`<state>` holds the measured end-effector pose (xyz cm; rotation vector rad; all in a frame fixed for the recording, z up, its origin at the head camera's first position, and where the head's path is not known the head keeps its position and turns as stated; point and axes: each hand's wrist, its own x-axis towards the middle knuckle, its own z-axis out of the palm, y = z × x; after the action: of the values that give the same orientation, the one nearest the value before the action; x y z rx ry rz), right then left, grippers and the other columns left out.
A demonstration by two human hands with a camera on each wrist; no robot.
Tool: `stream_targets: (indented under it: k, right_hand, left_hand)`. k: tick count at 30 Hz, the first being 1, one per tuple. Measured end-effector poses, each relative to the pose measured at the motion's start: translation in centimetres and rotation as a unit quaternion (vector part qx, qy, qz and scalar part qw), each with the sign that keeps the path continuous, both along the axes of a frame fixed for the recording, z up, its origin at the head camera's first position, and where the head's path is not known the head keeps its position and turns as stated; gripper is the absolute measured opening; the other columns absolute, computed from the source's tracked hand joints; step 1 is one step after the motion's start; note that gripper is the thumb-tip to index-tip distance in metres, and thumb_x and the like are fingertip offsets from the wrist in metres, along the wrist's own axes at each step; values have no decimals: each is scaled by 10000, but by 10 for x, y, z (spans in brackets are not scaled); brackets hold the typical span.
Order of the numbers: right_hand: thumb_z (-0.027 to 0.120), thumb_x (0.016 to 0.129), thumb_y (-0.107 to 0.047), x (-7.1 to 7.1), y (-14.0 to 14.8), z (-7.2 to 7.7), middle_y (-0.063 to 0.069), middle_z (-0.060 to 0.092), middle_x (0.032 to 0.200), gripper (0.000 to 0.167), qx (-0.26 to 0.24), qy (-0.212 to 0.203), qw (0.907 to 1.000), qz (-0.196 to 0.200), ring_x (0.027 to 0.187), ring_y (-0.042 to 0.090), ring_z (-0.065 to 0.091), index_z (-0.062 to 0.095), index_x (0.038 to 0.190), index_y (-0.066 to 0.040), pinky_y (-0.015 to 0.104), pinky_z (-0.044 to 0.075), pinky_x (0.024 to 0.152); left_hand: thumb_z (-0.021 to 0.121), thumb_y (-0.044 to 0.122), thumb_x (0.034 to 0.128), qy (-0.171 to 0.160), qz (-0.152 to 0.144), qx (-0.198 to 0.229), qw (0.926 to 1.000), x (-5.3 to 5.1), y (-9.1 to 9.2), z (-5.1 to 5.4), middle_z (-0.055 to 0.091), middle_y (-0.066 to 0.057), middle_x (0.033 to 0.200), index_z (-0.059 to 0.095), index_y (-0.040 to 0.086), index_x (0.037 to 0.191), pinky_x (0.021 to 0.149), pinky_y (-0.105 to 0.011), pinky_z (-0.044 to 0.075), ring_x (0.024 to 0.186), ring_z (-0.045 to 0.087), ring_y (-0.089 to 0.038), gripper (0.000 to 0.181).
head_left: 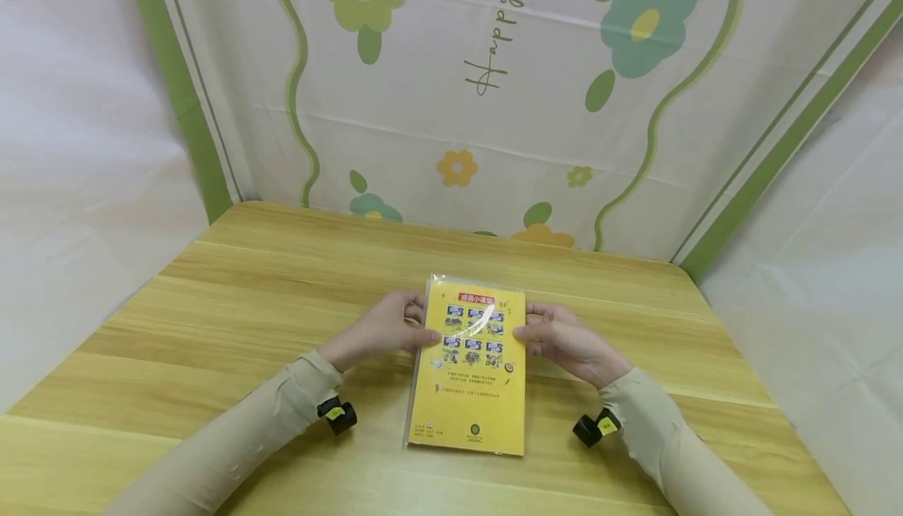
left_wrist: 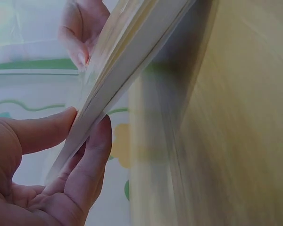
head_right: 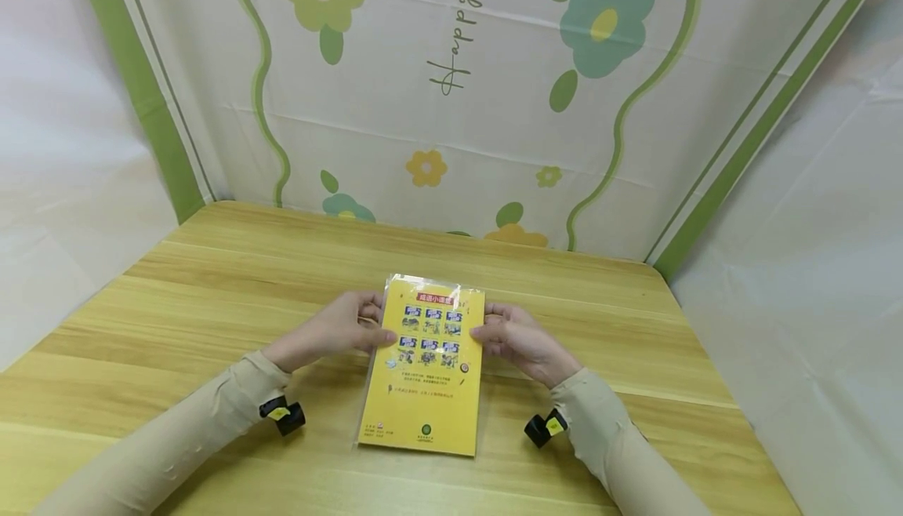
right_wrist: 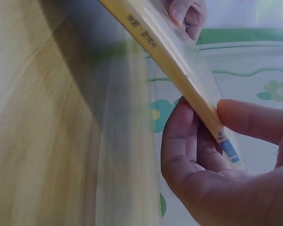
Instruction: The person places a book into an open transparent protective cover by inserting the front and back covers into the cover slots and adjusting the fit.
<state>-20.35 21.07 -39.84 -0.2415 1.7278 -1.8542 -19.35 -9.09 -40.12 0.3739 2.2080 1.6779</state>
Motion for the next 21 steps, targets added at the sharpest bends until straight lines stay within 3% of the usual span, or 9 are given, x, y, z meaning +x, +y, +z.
stream_targets:
  k: [9,21]
  right_hand:
    - [573,986,-100,0,0,0,214,614,1252,476,121,18,9997,-191,1068,300,631,410,1400,72,370,526,869]
    - [523,1018,-135,0,0,2,247,617,1232,452,-84,-62,9998,-178,1064,357,643,419,1388,102,466,519,912]
  left_hand:
    - [755,1,847,196,-110,94,9997,2,1,2,643,-134,974,547,-17,1180,704,-362,593,808,684,-261,394]
    - [743,0,859,237,-61,142,9996,2,2,1,651,-120,989,545,-24,1212,705,-356,590,826,688,-246,406]
